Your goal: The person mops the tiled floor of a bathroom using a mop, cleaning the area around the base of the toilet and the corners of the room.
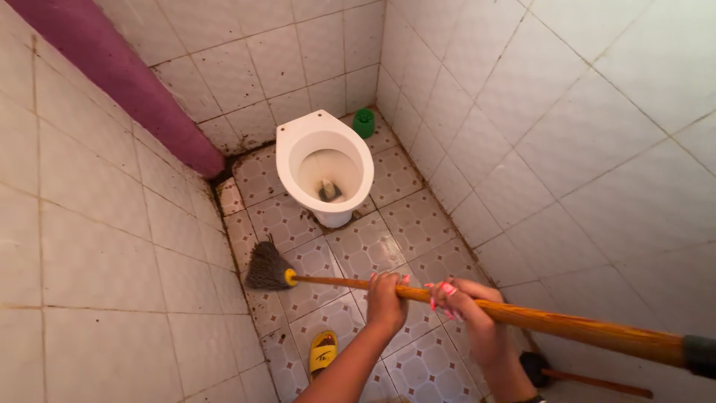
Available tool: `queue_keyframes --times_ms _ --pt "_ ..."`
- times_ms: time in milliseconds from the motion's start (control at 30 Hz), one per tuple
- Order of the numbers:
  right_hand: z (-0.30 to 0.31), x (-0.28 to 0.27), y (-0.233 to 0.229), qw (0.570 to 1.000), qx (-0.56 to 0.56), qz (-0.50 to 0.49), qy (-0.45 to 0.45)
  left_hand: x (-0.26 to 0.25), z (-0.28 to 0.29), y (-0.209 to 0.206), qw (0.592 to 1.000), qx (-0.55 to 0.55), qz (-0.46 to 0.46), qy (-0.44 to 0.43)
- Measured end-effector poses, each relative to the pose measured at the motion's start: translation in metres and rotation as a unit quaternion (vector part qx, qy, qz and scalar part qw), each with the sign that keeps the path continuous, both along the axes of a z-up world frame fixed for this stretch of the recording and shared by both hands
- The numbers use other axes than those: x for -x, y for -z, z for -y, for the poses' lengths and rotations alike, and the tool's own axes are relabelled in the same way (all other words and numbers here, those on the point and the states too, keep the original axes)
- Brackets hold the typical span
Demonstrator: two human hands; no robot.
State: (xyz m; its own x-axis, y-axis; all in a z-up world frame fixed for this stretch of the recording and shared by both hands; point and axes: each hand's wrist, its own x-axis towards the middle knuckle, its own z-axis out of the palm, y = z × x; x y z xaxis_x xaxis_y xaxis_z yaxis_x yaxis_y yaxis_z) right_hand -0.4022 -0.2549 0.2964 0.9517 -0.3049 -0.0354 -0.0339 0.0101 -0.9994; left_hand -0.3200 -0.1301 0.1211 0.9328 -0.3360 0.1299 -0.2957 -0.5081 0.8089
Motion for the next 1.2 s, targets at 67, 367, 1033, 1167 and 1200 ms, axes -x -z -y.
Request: queue_keyframes --times_ms 67,367,1033,1167,1200 --pt "0.013 0.007 -0.012 1.000 0.001 0.007 0.012 0.004 0.024 -0.005 0.999 0.035 0.013 0.002" --pt "0.041 0.050 -0.061 0.987 0.075 -0.046 0.135 0.028 0.093 -0.031 0.986 0.049 -0.021 0.158" --pt "0.079 0.105 0.117 0.974 -0.162 0.059 0.148 0.050 0.051 0.041 0.930 -0.198 -0.136 0.277" --pt "0.021 0.102 0.125 0.968 -0.207 -0.049 0.131 0.043 -0.001 0.081 0.930 -0.246 -0.128 0.242" --pt "0.008 0.104 0.123 0.968 -0.210 -0.052 0.129 0.044 -0.015 0.086 0.930 -0.256 -0.143 0.221"
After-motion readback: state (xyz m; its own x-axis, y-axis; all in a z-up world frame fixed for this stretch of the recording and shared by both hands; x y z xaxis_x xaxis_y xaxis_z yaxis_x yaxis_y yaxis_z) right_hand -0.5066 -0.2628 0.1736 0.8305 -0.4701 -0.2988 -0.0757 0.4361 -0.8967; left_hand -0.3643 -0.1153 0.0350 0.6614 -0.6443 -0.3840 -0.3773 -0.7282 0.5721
